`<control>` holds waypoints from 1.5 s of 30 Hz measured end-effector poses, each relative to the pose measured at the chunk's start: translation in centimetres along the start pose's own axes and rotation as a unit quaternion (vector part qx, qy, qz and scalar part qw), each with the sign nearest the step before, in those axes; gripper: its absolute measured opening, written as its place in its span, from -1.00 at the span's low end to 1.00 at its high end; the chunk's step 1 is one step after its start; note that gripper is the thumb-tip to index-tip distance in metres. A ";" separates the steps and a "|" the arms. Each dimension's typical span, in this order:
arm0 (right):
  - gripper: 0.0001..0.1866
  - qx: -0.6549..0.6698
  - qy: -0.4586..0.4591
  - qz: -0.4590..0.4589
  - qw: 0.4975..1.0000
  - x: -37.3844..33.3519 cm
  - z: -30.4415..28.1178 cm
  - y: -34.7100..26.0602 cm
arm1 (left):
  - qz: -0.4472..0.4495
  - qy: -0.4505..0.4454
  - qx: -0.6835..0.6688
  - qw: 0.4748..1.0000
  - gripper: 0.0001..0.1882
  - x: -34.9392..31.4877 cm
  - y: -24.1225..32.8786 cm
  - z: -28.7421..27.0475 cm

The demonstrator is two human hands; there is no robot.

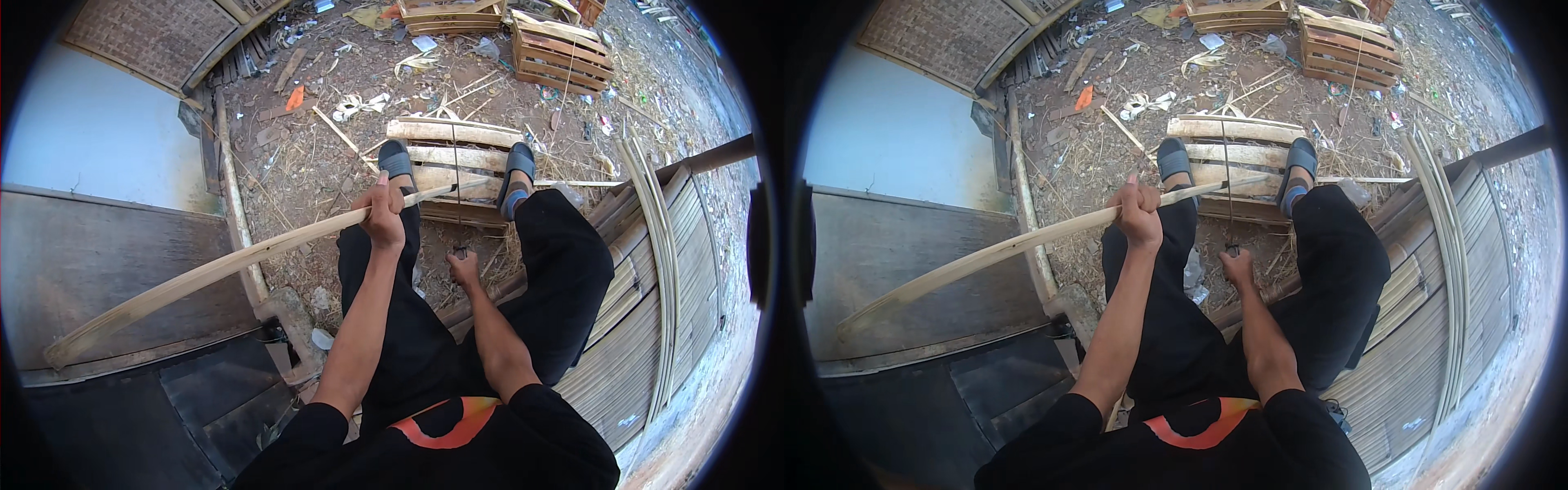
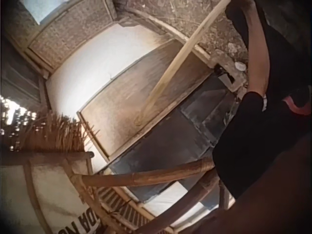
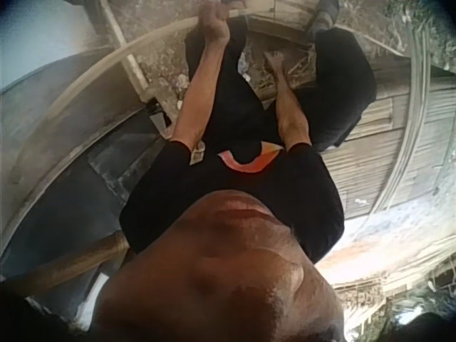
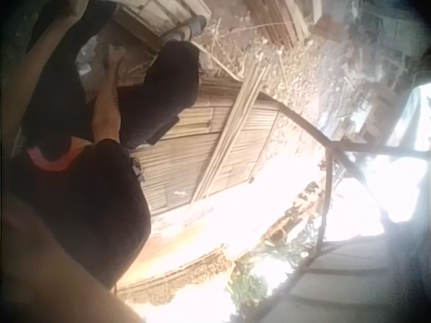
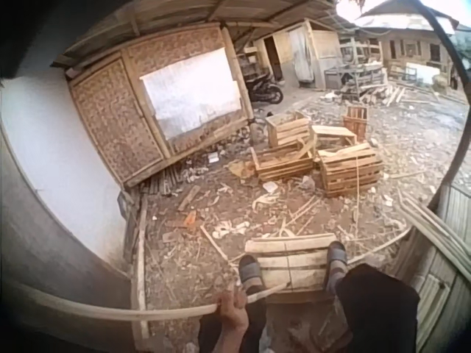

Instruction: The person shapes a long strip of bamboo using a large blade, repeatedly shaving off thin layers and checking the flexibility of the strip by bending it.

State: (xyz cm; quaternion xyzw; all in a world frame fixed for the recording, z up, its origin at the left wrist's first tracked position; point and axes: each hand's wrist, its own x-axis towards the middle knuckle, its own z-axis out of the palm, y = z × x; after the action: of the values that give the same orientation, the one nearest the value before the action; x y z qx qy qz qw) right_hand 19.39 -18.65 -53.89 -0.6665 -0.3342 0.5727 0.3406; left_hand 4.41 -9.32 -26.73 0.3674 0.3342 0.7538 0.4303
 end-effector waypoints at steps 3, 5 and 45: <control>-0.75 -0.020 -0.014 0.009 1.000 0.9 -0.4 -1.1 | 0.003 0.004 -0.004 1.000 -0.49 -0.2 -0.2 -0.1; -0.75 -0.048 -0.006 0.060 0.997 1.8 -1.5 -1.2 | -0.002 0.008 -0.002 1.000 -0.49 -0.2 -0.2 -0.5; -0.71 0.006 0.008 0.212 0.977 0.4 -1.9 0.5 | 0.001 0.056 0.035 0.998 -0.45 1.2 0.1 0.2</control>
State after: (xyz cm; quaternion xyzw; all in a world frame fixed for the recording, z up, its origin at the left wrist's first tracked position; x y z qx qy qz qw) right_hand 21.32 -18.78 -54.32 -0.7248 -0.1787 0.6286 0.2180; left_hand 4.11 -8.23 -26.19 0.3395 0.3835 0.7617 0.3967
